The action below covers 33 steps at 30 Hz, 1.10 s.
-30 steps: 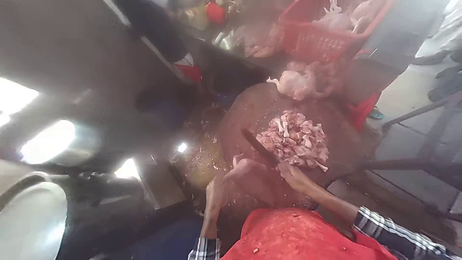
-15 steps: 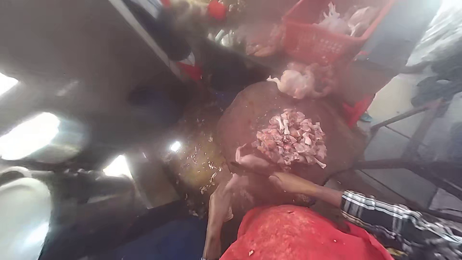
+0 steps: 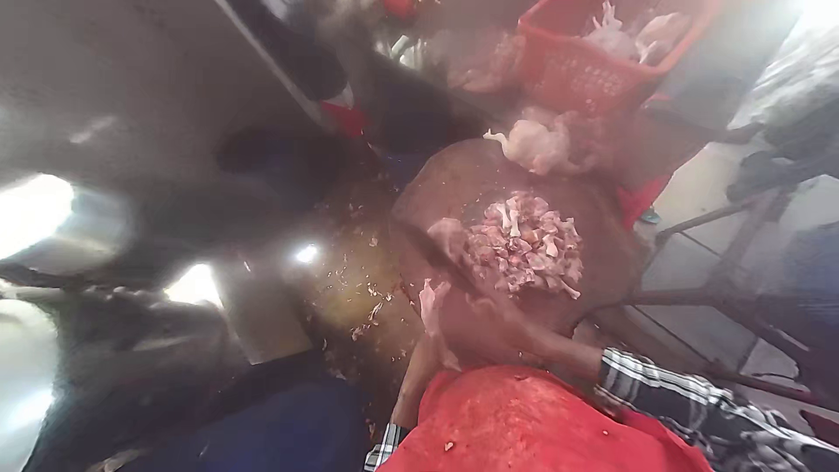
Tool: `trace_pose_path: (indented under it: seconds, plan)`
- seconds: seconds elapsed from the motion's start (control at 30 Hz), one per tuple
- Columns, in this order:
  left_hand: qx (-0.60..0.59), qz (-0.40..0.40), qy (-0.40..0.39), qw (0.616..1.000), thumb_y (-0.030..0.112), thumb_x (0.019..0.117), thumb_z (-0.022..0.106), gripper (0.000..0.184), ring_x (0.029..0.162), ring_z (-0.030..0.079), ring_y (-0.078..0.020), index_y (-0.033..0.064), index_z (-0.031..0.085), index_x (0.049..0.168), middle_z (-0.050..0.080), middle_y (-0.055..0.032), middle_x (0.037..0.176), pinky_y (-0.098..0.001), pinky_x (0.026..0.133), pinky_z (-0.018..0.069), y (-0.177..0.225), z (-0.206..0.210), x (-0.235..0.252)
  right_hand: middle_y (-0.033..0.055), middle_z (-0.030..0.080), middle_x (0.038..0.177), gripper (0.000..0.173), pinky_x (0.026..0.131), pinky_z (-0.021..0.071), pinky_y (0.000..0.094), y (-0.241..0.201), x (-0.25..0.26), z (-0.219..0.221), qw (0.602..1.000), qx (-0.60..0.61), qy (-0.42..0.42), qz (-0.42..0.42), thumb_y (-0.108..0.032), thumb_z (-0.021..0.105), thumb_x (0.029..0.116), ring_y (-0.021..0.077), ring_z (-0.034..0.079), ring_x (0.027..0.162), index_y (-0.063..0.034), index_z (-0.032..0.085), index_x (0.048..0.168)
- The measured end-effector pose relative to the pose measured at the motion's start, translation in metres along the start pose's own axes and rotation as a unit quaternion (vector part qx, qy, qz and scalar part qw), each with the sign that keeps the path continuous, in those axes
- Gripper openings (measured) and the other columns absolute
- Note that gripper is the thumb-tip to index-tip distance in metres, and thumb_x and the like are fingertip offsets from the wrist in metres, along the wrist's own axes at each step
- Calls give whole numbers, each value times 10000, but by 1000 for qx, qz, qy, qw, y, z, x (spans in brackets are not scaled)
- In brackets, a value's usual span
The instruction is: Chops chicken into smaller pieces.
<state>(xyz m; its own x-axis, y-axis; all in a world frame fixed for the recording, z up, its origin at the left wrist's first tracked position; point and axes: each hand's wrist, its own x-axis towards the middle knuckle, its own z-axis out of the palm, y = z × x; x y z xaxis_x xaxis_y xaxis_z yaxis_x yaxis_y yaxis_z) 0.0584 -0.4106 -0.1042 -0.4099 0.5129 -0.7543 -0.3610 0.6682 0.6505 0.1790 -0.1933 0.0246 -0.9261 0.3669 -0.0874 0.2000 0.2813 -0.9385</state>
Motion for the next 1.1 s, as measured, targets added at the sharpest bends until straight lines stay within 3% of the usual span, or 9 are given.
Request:
trace_pose_path:
  seconds: [0.07,0.17,0.33,0.43,0.57,0.67,0.8,1.0,1.1]
  plan:
    - [-12,4,-12,1000,424,1110,368,481,967,723,-234,56,607,1308,720,-134,1105,-470,844,623,-6,-3,3,104,707,1087,547,886,580,504,41,-13,11,985,-100,-75,121,-551,356,1063,227,696,991,-165,584,1377]
    - [-61,28,-14,998,398,1107,383,460,925,712,-223,41,606,1291,722,-131,1063,-442,835,610,-15,-4,10,154,683,964,672,824,544,614,80,-3,15,941,-183,-153,240,-651,228,1053,331,691,934,-118,617,1180]
    - [-106,16,1,994,372,1096,433,434,851,697,-218,1,657,1126,714,-120,919,-424,813,594,-14,0,5,34,621,897,732,723,572,404,-21,-1,5,996,-32,-65,53,-728,222,1014,150,630,788,-143,586,1262]
    - [-104,3,-3,995,370,1095,438,429,795,676,-208,-5,648,1110,692,-113,874,-409,774,588,-9,0,7,28,627,905,808,722,565,311,-2,-1,39,997,42,19,-56,-749,241,1002,83,615,791,-69,610,1234]
    - [-86,14,10,996,356,1092,421,435,806,688,-223,12,684,1061,706,-114,876,-434,764,593,-3,-8,-3,135,673,946,681,792,562,551,82,-14,44,956,-61,-166,234,-648,268,1054,272,678,864,-92,646,1164]
    - [-128,-2,-1,992,323,1103,404,392,636,624,-182,26,637,998,641,-78,748,-367,592,555,30,-24,-35,159,657,989,724,751,551,523,104,-22,9,931,-40,-156,327,-633,211,1068,289,655,827,-68,641,1209]
    - [-150,68,-61,985,323,1096,421,329,602,604,-159,57,613,1117,618,-52,764,-328,551,556,62,-30,-43,141,653,927,709,795,548,545,86,-14,-28,953,-107,-49,279,-654,221,1056,290,666,855,-85,628,1168]
    - [216,7,53,975,501,1040,512,481,764,696,-244,48,651,1127,700,-101,856,-493,744,591,33,-11,21,6,569,828,853,675,534,329,-16,9,-4,999,30,32,31,-794,224,969,102,563,708,-66,599,1206]
    - [195,-7,44,980,518,1052,485,505,715,666,-232,49,669,1083,676,-91,807,-475,705,577,35,-8,8,101,702,1071,649,904,574,453,39,-16,27,991,-44,-55,112,-604,316,1065,193,687,964,-99,602,1355]
